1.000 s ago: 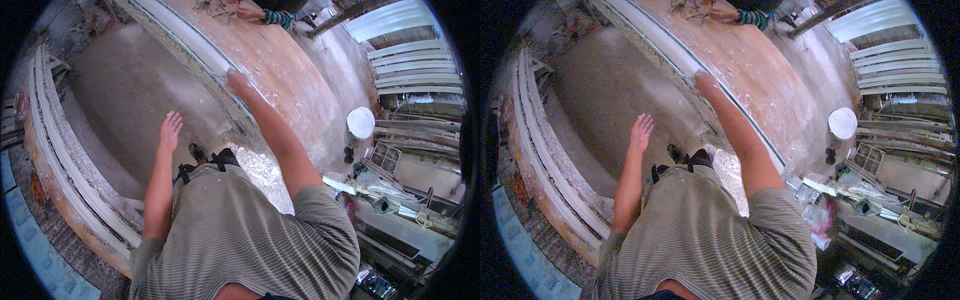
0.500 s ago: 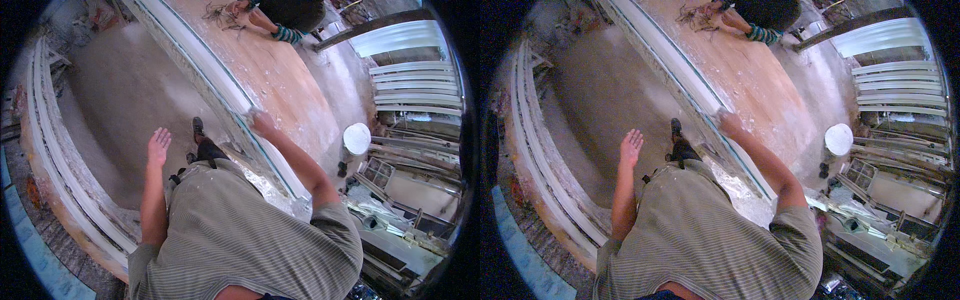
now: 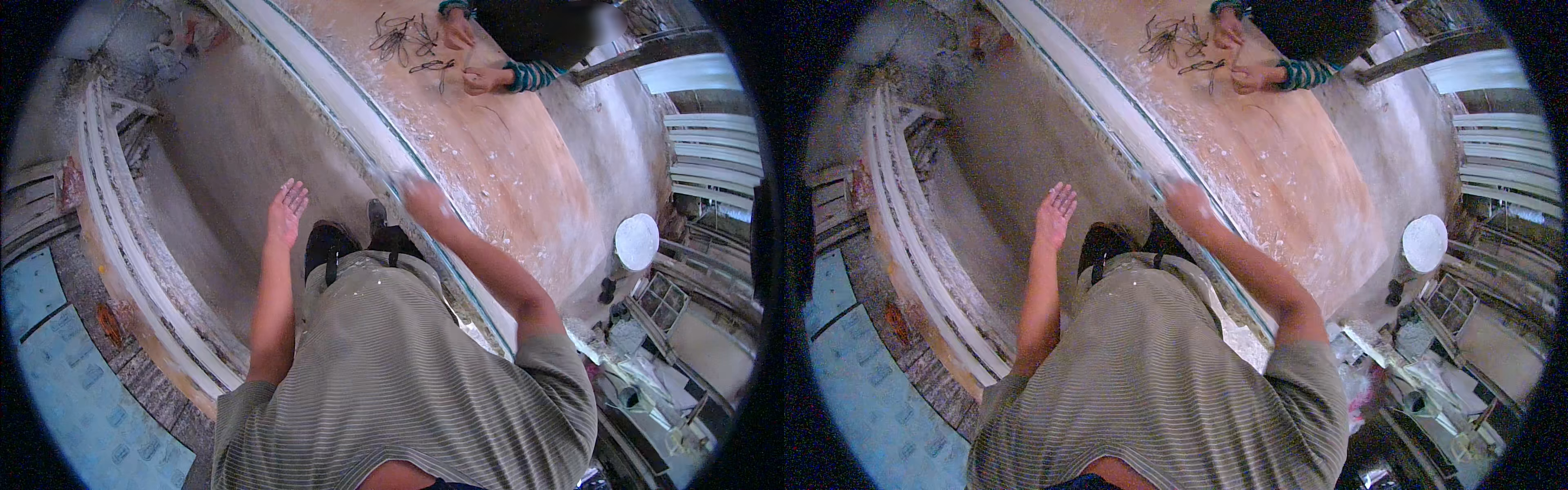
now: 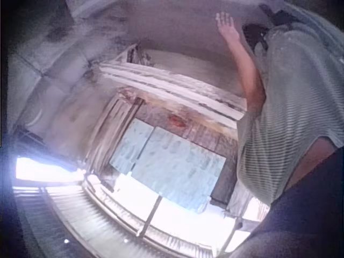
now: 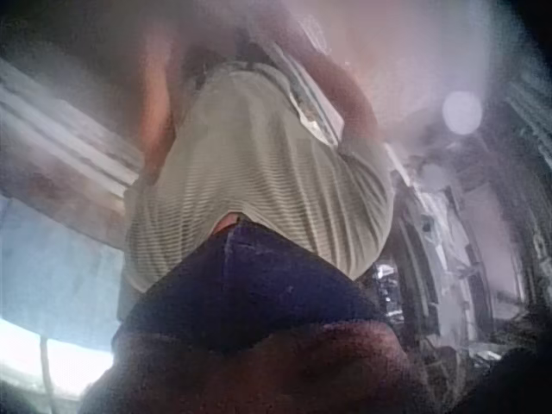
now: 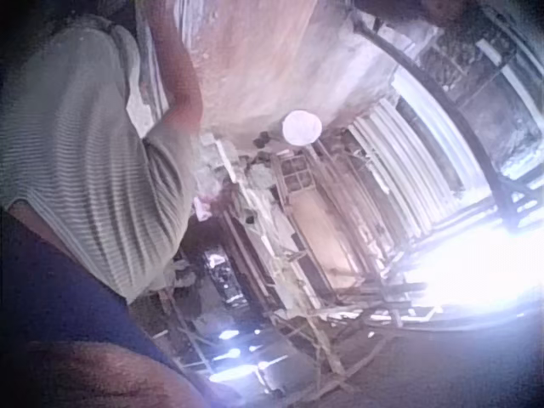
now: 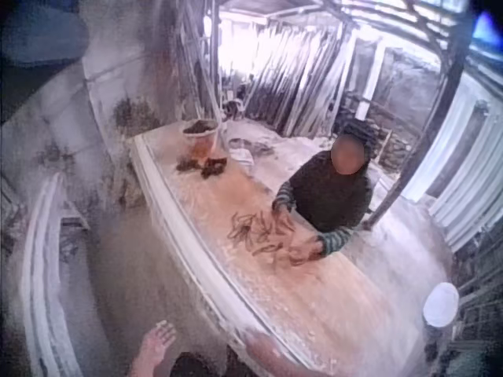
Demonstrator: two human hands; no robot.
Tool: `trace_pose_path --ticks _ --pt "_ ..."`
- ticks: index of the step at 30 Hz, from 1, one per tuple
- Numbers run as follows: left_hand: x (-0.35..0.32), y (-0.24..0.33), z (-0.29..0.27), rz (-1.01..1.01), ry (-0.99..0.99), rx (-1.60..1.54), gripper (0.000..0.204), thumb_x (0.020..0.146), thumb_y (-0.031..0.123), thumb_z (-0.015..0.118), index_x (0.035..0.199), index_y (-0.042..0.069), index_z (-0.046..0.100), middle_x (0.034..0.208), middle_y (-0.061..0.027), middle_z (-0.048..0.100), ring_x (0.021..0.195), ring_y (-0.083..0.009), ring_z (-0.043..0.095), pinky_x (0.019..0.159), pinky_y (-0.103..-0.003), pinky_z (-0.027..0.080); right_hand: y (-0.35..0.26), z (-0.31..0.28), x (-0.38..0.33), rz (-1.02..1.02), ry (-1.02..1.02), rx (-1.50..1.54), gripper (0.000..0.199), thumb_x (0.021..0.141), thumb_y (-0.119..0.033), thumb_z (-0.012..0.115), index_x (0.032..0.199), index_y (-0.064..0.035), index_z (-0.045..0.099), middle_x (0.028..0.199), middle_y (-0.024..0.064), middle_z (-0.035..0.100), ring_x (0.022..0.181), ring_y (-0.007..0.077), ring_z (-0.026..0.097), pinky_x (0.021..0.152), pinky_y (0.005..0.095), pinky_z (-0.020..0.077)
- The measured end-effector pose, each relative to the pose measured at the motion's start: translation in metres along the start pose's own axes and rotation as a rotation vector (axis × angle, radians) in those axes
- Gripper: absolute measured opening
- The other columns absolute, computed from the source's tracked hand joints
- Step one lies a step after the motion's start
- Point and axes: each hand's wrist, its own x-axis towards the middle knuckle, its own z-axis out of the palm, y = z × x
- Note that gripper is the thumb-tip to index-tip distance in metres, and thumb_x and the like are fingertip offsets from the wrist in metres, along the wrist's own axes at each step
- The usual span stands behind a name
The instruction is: The person applies a white adhesive along the edge of a large wooden panel using a small tool. They repeatedly smooth the bead of glue with their fingers to ensure even coverage along the seam.
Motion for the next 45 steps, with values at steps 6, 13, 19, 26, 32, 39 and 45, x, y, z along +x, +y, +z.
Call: trace_pose_path --ticks 6,13,19,26,32,39,45 --pt "0.035 -0.011 -0.040 -0.155 0.114 -0.020 0.049 0.098 0.029 0.050 0.140 0.005 0.043 0.134 -0.0113 0.053 0.122 -0.0263 0.052 0.106 -0.040 0.041 -0.001 -0.058 -0.137 0.296 -0.582 -0.030 0.057 0.080 -0.010 0.059 0.136 -0.0102 0.048 0.131 0.0161 0.054 0.105 0.0321 0.062 0.082 0.0438 0.0555" --pt "0.090 0.040 -0.038 -0.146 0.067 0.037 0.048 0.095 0.030 0.055 0.137 0.007 0.047 0.131 -0.0088 0.056 0.117 -0.0260 0.055 0.104 -0.040 0.042 -0.024 0.000 0.021 0.056 -0.278 -0.126 0.055 0.084 -0.011 0.053 0.138 -0.0088 0.044 0.126 0.0198 0.057 0.108 0.0368 0.060 0.084 0.0447 0.0537" --pt "0.125 0.115 -0.023 -0.042 -0.055 0.133 0.051 0.096 0.032 0.053 0.137 0.004 0.046 0.129 -0.0106 0.055 0.114 -0.0244 0.055 0.101 -0.037 0.043 -0.047 0.038 0.315 -0.001 0.065 0.006 0.020 0.078 -0.009 0.057 0.096 0.0003 0.059 0.083 0.0250 0.064 0.075 0.0424 0.065 0.067 0.0514 0.0535" --pt "0.139 0.159 -0.109 0.005 0.013 -0.027 0.051 0.097 0.030 0.052 0.139 0.003 0.045 0.135 -0.0113 0.052 0.121 -0.0263 0.051 0.106 -0.038 0.039 -0.055 0.031 0.242 0.203 -0.127 0.043 0.049 0.080 -0.017 0.060 0.125 -0.0013 0.052 0.120 0.0253 0.058 0.110 0.0399 0.058 0.092 0.0487 0.0470" --pt "0.151 0.162 -0.175 -0.035 0.227 -0.132 0.048 0.098 0.030 0.048 0.139 0.004 0.045 0.138 -0.0109 0.049 0.124 -0.0260 0.049 0.109 -0.039 0.038 -0.035 -0.017 0.046 0.394 -0.318 0.115 0.053 0.075 -0.015 0.069 0.127 -0.0109 0.057 0.121 0.0158 0.059 0.101 0.0375 0.062 0.088 0.0446 0.0519" --pt "0.230 0.213 -0.113 -0.081 0.074 -0.023 0.051 0.097 0.031 0.051 0.141 0.005 0.044 0.139 -0.0103 0.049 0.125 -0.0264 0.048 0.107 -0.039 0.038 -0.072 -0.008 0.267 0.251 -0.278 -0.017 0.030 0.079 -0.010 0.056 0.109 -0.0075 0.061 0.100 0.0202 0.065 0.081 0.0395 0.066 0.073 0.0493 0.0543" --pt "0.291 0.312 0.001 0.061 -0.137 0.265 0.049 0.097 0.033 0.052 0.137 0.005 0.047 0.129 -0.0096 0.054 0.116 -0.0244 0.053 0.103 -0.039 0.041 -0.094 0.070 0.482 0.138 0.041 0.116 0.023 0.081 -0.012 0.054 0.100 -0.0020 0.060 0.080 0.0241 0.065 0.076 0.0394 0.066 0.066 0.0510 0.0532"
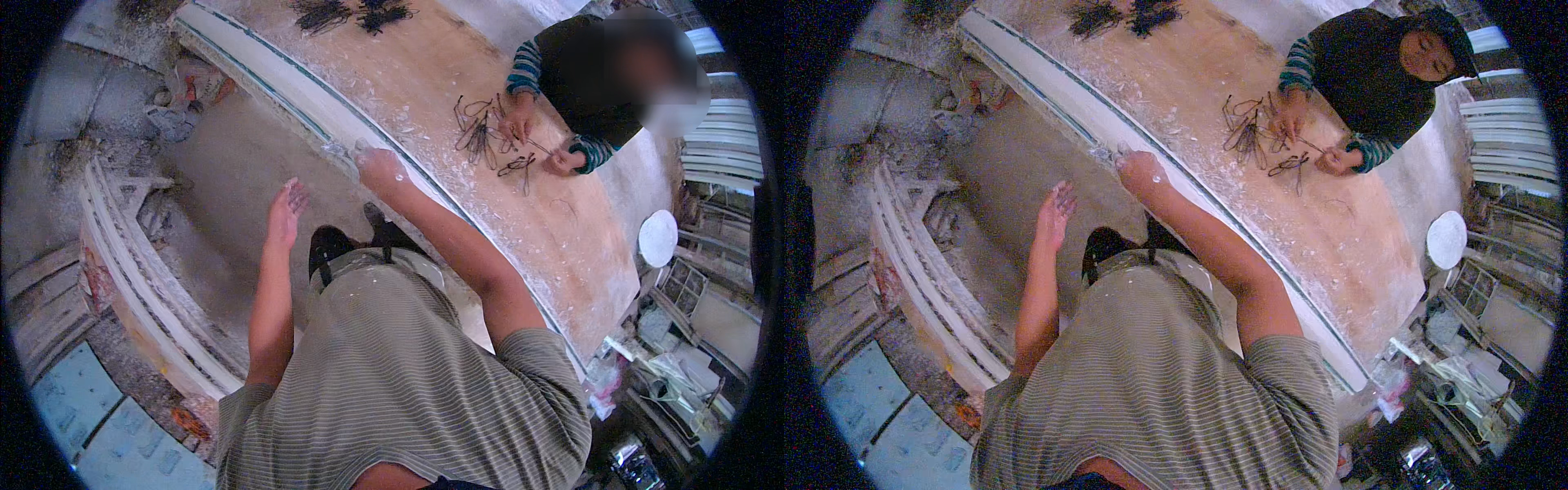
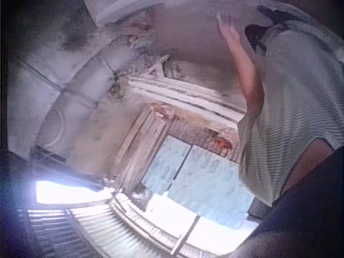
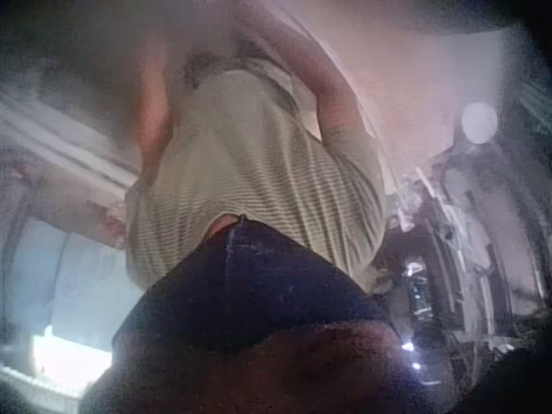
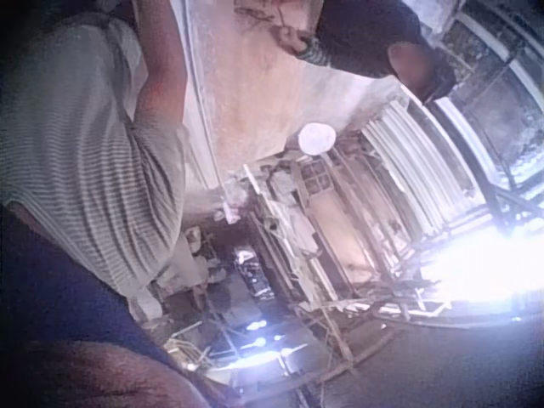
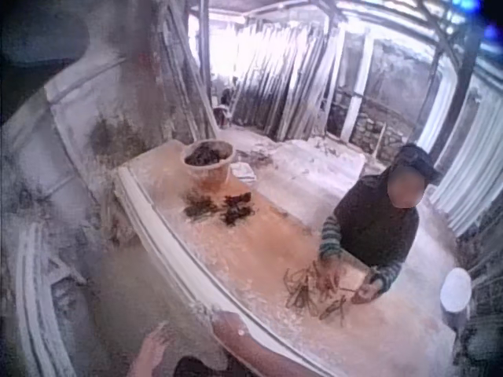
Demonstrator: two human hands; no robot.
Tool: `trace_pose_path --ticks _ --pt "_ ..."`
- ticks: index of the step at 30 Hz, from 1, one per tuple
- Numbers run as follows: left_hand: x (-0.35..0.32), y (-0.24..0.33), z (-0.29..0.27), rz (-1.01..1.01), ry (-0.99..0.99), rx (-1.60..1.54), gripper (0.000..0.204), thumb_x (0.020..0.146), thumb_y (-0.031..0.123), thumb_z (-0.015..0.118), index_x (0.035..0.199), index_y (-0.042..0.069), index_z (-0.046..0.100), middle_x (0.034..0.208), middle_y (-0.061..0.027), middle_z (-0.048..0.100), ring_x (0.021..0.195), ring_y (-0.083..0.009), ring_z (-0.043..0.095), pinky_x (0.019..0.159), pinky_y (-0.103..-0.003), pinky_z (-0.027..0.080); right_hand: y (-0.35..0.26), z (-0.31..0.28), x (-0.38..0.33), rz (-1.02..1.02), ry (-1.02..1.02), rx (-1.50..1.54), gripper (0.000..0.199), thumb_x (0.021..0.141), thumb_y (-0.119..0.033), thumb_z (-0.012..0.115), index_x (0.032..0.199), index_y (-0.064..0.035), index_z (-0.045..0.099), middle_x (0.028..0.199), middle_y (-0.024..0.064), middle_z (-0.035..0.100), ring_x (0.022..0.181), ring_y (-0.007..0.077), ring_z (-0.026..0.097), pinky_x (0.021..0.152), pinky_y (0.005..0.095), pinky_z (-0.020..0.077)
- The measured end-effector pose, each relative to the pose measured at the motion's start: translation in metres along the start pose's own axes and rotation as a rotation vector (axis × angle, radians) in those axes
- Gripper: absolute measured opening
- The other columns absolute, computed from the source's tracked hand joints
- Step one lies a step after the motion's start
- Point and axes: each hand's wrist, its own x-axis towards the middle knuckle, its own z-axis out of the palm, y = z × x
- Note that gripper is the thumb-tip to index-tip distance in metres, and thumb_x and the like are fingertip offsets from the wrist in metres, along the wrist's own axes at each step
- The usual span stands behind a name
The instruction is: The person applies a white adhesive along the edge of a large wooden panel using a small tool. They repeatedly smooth the bead of glue with their fingers to ensure even coverage along the seam.
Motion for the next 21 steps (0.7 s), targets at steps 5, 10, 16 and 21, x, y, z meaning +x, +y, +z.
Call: trace_pose_path --ticks 5,10,16,21 --pt "0.043 0.031 -0.003 -0.026 0.021 -0.066 0.045 0.096 0.032 0.055 0.132 0.006 0.051 0.122 -0.0075 0.058 0.106 -0.0223 0.057 0.098 -0.037 0.044 -0.005 -0.055 -0.057 0.009 -0.220 -0.113 0.034 0.078 -0.008 0.056 0.112 -0.0063 0.058 0.088 0.0222 0.065 0.080 0.0377 0.066 0.070 0.0490 0.0534" --pt "0.079 0.032 -0.045 -0.118 0.024 -0.186 0.044 0.096 0.032 0.056 0.131 0.006 0.052 0.120 -0.0074 0.059 0.105 -0.0220 0.058 0.094 -0.036 0.046 -0.024 -0.093 -0.099 0.195 -0.369 -0.089 0.037 0.079 -0.010 0.057 0.116 -0.0095 0.058 0.086 0.0199 0.065 0.078 0.0378 0.065 0.068 0.0469 0.0544" --pt "0.142 0.071 -0.118 -0.163 0.115 -0.255 0.045 0.095 0.031 0.056 0.132 0.006 0.051 0.121 -0.0076 0.059 0.104 -0.0222 0.058 0.094 -0.037 0.047 -0.049 -0.031 0.045 0.116 -0.290 -0.184 0.030 0.077 -0.014 0.060 0.106 -0.0053 0.060 0.082 0.0202 0.065 0.079 0.0381 0.066 0.069 0.0478 0.0540" --pt "0.194 0.153 -0.180 -0.039 0.140 -0.243 0.048 0.096 0.032 0.054 0.134 0.005 0.048 0.125 -0.0080 0.056 0.109 -0.0231 0.054 0.097 -0.038 0.045 -0.108 0.022 0.274 -0.041 -0.056 -0.205 0.025 0.075 -0.017 0.062 0.095 -0.0024 0.064 0.088 0.0190 0.066 0.086 0.0366 0.066 0.077 0.0468 0.0534"
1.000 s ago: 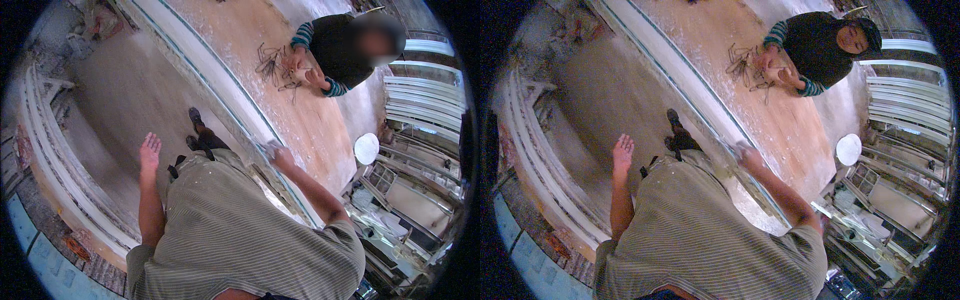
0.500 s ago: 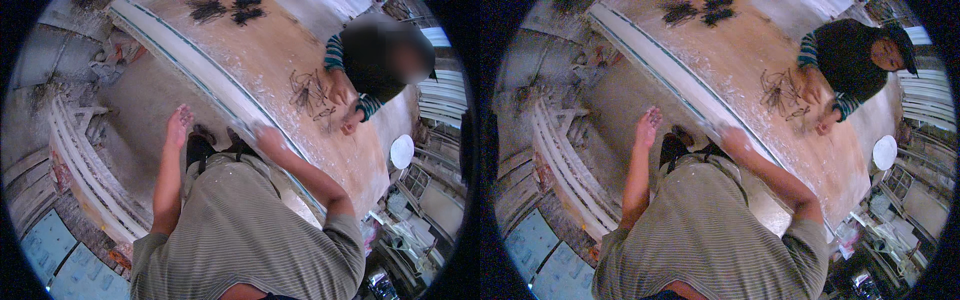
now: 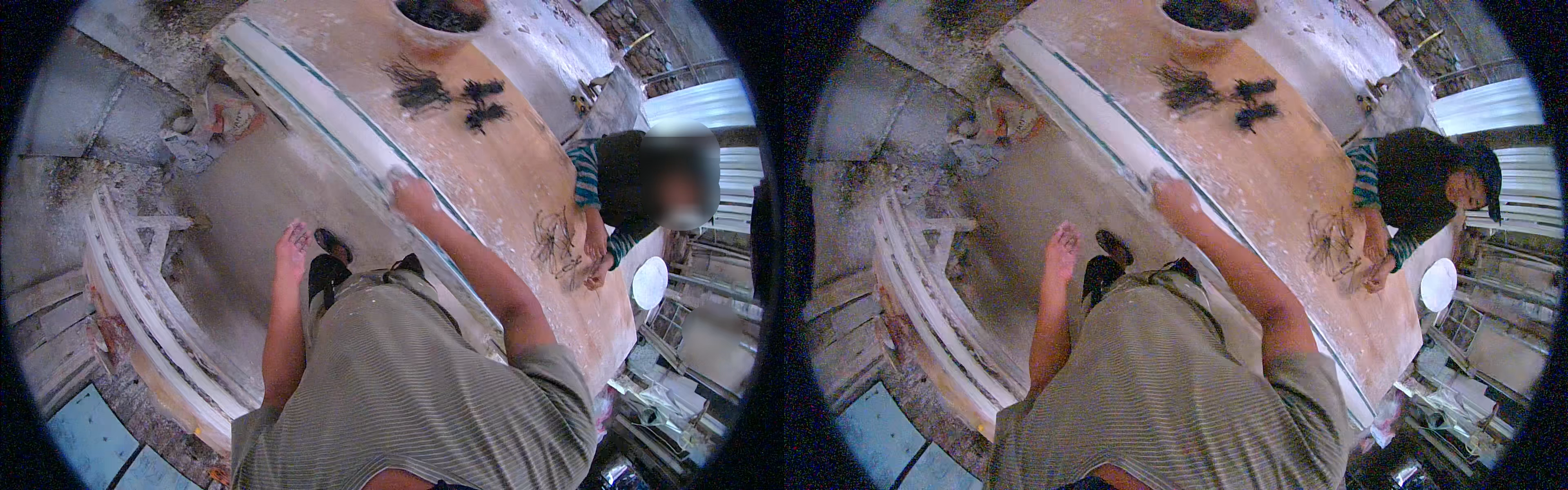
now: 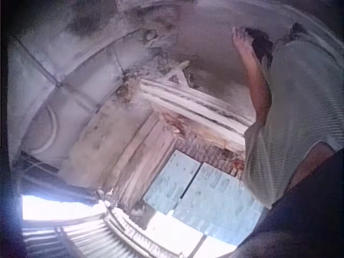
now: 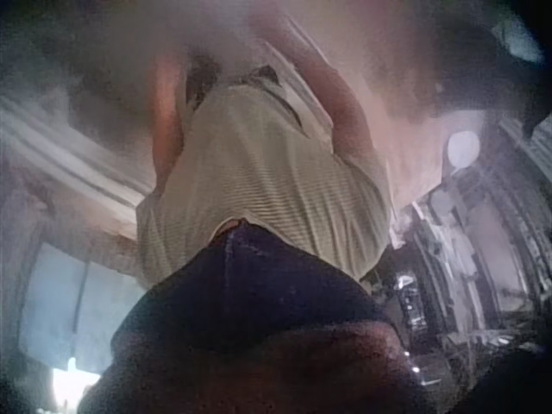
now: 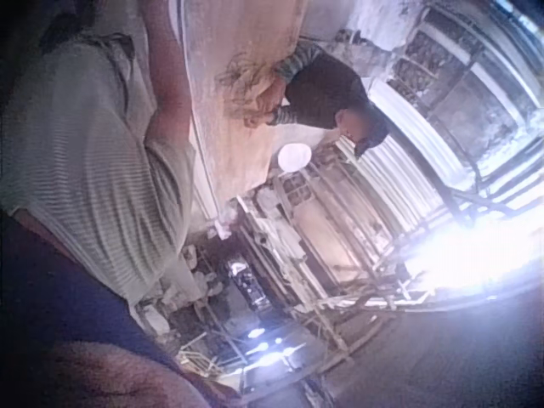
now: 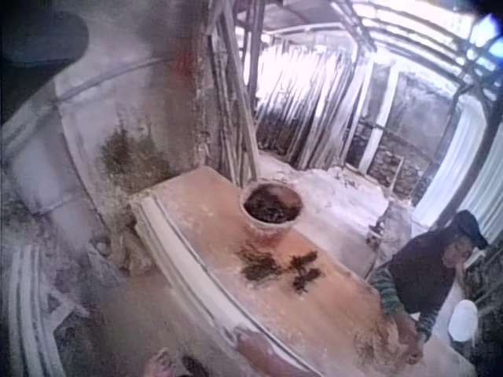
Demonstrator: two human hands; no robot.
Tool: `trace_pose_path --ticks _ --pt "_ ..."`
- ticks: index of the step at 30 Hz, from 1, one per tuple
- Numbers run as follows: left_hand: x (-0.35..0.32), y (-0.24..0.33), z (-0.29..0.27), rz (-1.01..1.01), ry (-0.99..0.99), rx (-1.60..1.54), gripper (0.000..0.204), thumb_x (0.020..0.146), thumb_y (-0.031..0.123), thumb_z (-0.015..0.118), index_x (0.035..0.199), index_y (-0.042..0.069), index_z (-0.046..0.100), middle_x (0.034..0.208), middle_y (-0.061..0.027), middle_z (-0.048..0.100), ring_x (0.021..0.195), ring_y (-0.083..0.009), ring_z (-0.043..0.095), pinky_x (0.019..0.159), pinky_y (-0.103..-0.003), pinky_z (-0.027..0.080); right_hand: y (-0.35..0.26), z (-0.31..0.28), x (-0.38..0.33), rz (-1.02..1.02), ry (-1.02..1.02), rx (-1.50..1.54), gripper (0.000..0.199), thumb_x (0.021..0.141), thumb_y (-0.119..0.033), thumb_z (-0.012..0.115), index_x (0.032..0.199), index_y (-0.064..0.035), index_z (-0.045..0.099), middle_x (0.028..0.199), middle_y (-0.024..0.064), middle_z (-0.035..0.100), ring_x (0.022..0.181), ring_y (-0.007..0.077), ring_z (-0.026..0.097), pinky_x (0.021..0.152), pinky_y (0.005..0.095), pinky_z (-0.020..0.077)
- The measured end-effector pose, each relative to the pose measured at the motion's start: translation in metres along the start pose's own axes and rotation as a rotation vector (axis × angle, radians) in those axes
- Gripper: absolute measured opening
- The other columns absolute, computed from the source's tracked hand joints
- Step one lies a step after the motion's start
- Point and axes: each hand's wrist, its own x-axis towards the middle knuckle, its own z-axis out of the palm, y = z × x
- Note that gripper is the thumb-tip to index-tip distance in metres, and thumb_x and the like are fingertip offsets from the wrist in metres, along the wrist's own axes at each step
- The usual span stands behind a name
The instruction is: The person applies a white adhesive along the edge of a large wooden panel using a small tool. They repeatedly smooth the bead of glue with their fingers to ensure even coverage along the seam.
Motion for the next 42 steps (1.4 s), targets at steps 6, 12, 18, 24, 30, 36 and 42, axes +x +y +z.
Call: trace_pose_path --ticks 6,12,18,24,30,36,42 --pt "0.037 0.113 -0.063 0.140 0.022 -0.037 0.050 0.096 0.034 0.053 0.135 0.004 0.047 0.127 -0.0100 0.054 0.113 -0.0252 0.052 0.102 -0.039 0.041 -0.071 0.002 0.230 -0.015 0.002 -0.009 0.021 0.077 -0.011 0.058 0.093 0.0008 0.064 0.092 0.0228 0.065 0.086 0.0369 0.066 0.076 0.0471 0.0546" --pt "0.067 0.165 -0.123 0.186 0.197 -0.057 0.048 0.099 0.036 0.046 0.135 0.003 0.048 0.130 -0.0100 0.054 0.113 -0.0245 0.053 0.101 -0.040 0.040 -0.132 0.006 0.375 -0.092 0.051 -0.092 0.019 0.081 -0.008 0.055 0.094 0.0008 0.065 0.096 0.0228 0.065 0.086 0.0379 0.067 0.076 0.0470 0.0553" --pt "0.141 0.196 -0.138 0.072 0.137 -0.151 0.047 0.098 0.037 0.048 0.133 0.006 0.050 0.129 -0.0084 0.055 0.113 -0.0255 0.053 0.100 -0.039 0.041 -0.174 0.005 0.485 -0.004 -0.065 -0.045 0.022 0.086 -0.011 0.053 0.100 -0.0002 0.066 0.099 0.0229 0.066 0.090 0.0376 0.068 0.077 0.0462 0.0558" --pt "0.221 0.304 -0.103 0.070 0.147 0.016 0.044 0.095 0.035 0.055 0.129 0.008 0.053 0.125 -0.0067 0.058 0.111 -0.0248 0.054 0.096 -0.038 0.043 -0.199 0.039 0.615 -0.082 -0.031 -0.001 0.029 0.086 -0.019 0.055 0.106 -0.0018 0.066 0.102 0.0217 0.067 0.091 0.0362 0.068 0.081 0.0468 0.0554" --pt "0.329 0.426 -0.028 0.125 0.065 0.226 0.038 0.094 0.032 0.056 0.124 0.007 0.056 0.121 -0.0069 0.059 0.108 -0.0217 0.056 0.092 -0.036 0.045 -0.196 0.000 0.656 0.053 -0.078 0.109 0.031 0.081 -0.021 0.060 0.108 -0.0070 0.067 0.108 0.0200 0.066 0.097 0.0356 0.066 0.083 0.0465 0.0538" --pt "0.454 0.496 0.078 0.169 -0.020 0.657 0.049 0.091 0.034 0.062 0.126 0.001 0.057 0.116 -0.0084 0.061 0.102 -0.0216 0.059 0.089 -0.033 0.047 -0.086 0.015 0.642 0.203 0.386 0.427 0.042 0.078 -0.023 0.065 0.120 -0.0199 0.065 0.114 0.0169 0.063 0.091 0.0372 0.065 0.079 0.0495 0.0529" --pt "0.560 0.504 0.112 0.404 -0.098 0.852 0.038 0.085 0.023 0.071 0.115 -0.001 0.066 0.108 -0.0115 0.068 0.094 -0.0215 0.062 0.085 -0.032 0.047 -0.103 -0.035 0.578 0.391 0.542 0.488 0.040 0.078 -0.021 0.067 0.117 -0.0110 0.065 0.121 0.0182 0.058 0.105 0.0397 0.059 0.092 0.0454 0.0482"
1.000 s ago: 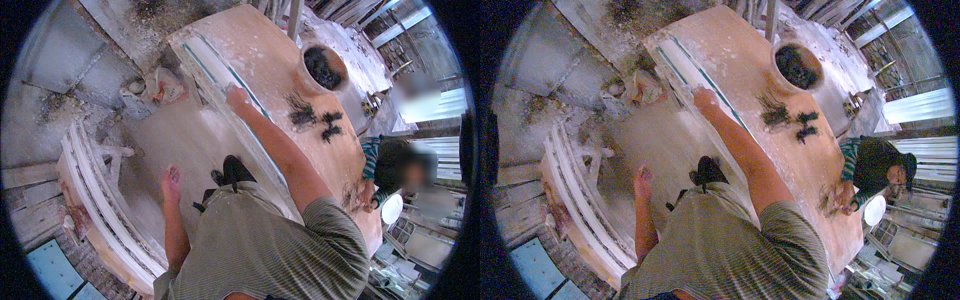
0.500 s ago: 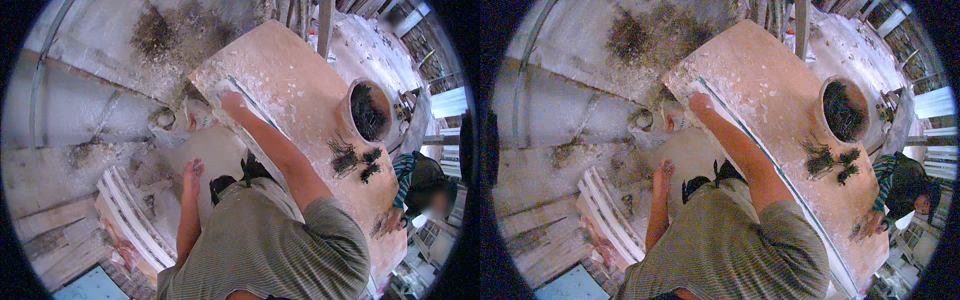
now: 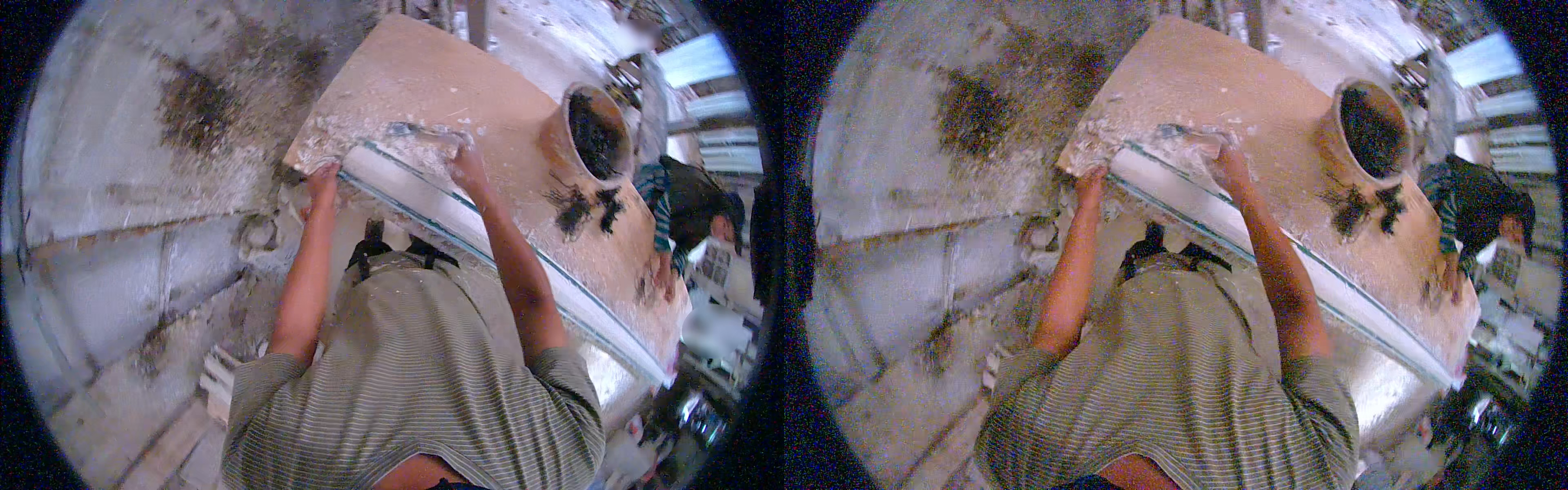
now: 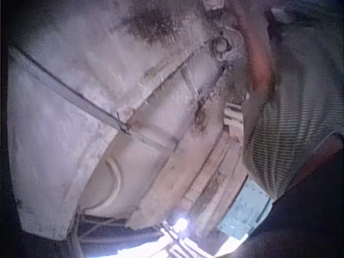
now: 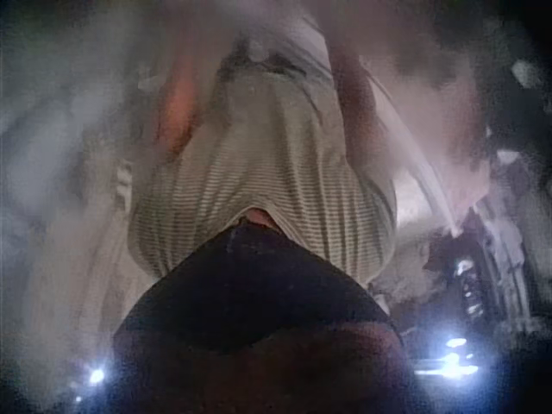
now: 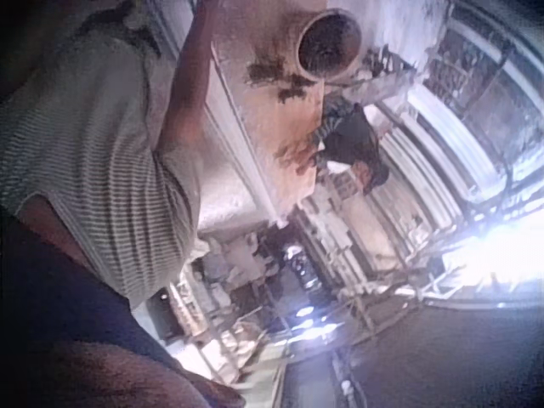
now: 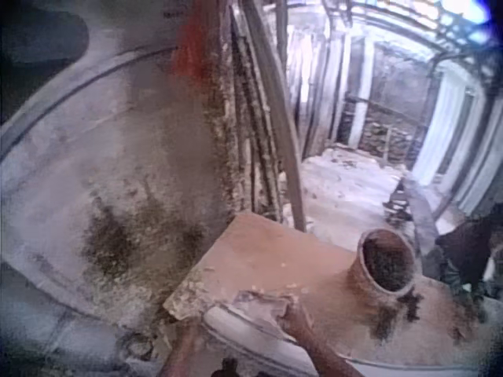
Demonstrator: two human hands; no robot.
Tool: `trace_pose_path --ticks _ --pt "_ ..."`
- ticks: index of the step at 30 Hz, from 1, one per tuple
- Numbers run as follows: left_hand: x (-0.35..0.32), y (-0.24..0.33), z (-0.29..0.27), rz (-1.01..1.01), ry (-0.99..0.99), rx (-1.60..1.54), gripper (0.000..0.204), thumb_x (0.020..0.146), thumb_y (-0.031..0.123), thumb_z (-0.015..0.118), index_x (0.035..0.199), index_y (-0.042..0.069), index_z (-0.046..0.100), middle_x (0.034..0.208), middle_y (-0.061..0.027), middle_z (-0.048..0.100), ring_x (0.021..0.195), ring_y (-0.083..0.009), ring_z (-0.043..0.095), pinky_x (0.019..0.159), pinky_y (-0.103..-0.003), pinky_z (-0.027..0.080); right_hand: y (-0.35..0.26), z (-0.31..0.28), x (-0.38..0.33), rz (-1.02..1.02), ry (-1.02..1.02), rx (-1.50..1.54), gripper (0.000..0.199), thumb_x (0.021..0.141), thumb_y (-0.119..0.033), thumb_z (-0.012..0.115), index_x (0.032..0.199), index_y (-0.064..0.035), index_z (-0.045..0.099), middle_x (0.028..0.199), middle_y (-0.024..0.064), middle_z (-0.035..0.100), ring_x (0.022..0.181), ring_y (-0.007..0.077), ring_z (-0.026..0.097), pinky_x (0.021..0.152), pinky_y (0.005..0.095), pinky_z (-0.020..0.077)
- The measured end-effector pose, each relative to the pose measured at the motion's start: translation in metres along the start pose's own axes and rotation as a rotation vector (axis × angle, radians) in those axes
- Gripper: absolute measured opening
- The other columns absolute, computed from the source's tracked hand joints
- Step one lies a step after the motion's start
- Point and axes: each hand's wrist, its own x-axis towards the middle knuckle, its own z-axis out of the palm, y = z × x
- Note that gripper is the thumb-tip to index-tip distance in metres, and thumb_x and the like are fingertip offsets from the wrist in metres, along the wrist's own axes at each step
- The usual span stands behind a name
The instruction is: The person applies a white adhesive along the edge of a large wooden panel using a small tool. They repeatedly smooth the bead of glue with their fingers to ensure even coverage along the seam.
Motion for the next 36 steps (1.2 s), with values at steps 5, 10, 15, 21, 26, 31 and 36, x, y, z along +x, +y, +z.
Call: trace_pose_path --ticks 5,10,15,21,26,31,36 --pt "0.012 0.014 0.010 -0.005 -0.101 0.044 0.036 0.085 0.022 0.071 0.113 -0.001 0.066 0.103 -0.0088 0.068 0.092 -0.0178 0.061 0.083 -0.031 0.047 0.025 -0.018 -0.066 0.130 0.245 -0.125 0.035 0.074 -0.015 0.071 0.109 -0.0099 0.067 0.116 0.0183 0.059 0.114 0.0362 0.055 0.097 0.0419 0.0454" --pt "0.024 -0.005 0.006 -0.186 -0.134 -0.111 0.033 0.091 0.025 0.062 0.113 0.001 0.067 0.106 -0.0082 0.067 0.095 -0.0177 0.059 0.082 -0.031 0.046 -0.001 -0.022 -0.131 0.506 0.344 -0.118 0.030 0.085 -0.020 0.070 0.110 -0.0049 0.067 0.123 0.0157 0.057 0.116 0.0303 0.055 0.095 0.0380 0.0489" --pt "0.041 0.005 0.008 -0.275 -0.252 -0.033 0.028 0.092 0.032 0.057 0.104 0.009 0.068 0.100 -0.0062 0.062 0.092 -0.0223 0.057 0.080 -0.038 0.047 -0.003 -0.003 -0.189 0.550 0.619 -0.080 0.026 0.080 -0.017 0.072 0.104 -0.0068 0.068 0.117 0.0156 0.061 0.110 0.0325 0.058 0.096 0.0415 0.0459" --pt "0.052 -0.014 -0.021 -0.259 -0.482 -0.229 0.031 0.093 0.034 0.058 0.111 0.009 0.064 0.098 -0.0040 0.063 0.090 -0.0186 0.058 0.079 -0.035 0.048 -0.035 0.004 -0.198 0.614 0.727 -0.045 0.024 0.082 -0.018 0.069 0.105 -0.0089 0.066 0.114 0.0142 0.061 0.109 0.0338 0.057 0.095 0.0433 0.0457" --pt "0.045 0.001 -0.025 -0.259 -0.543 -0.310 0.034 0.092 0.035 0.061 0.112 0.007 0.064 0.105 -0.0006 0.064 0.098 -0.0135 0.054 0.078 -0.032 0.037 -0.018 0.005 -0.193 0.590 0.702 -0.215 0.028 0.080 -0.023 0.070 0.105 -0.0125 0.066 0.116 0.0127 0.060 0.111 0.0341 0.055 0.095 0.0438 0.0448" --pt "0.047 0.014 -0.037 -0.239 -0.520 -0.219 0.036 0.095 0.037 0.058 0.118 0.010 0.062 0.108 0.0002 0.063 0.097 -0.0129 0.054 0.083 -0.034 0.039 0.020 -0.015 -0.207 0.783 0.743 -0.717 0.037 0.078 -0.034 0.073 0.107 -0.0129 0.065 0.116 0.0144 0.059 0.112 0.0345 0.053 0.094 0.0431 0.0448" --pt "0.027 0.033 -0.039 -0.228 -0.545 -0.319 0.034 0.097 0.036 0.056 0.119 0.011 0.061 0.106 -0.0007 0.062 0.094 -0.0130 0.054 0.079 -0.033 0.043 0.047 -0.051 -0.224 0.853 0.567 -0.914 0.032 0.078 -0.037 0.072 0.098 -0.0135 0.067 0.107 0.0132 0.064 0.104 0.0338 0.057 0.086 0.0435 0.0487"
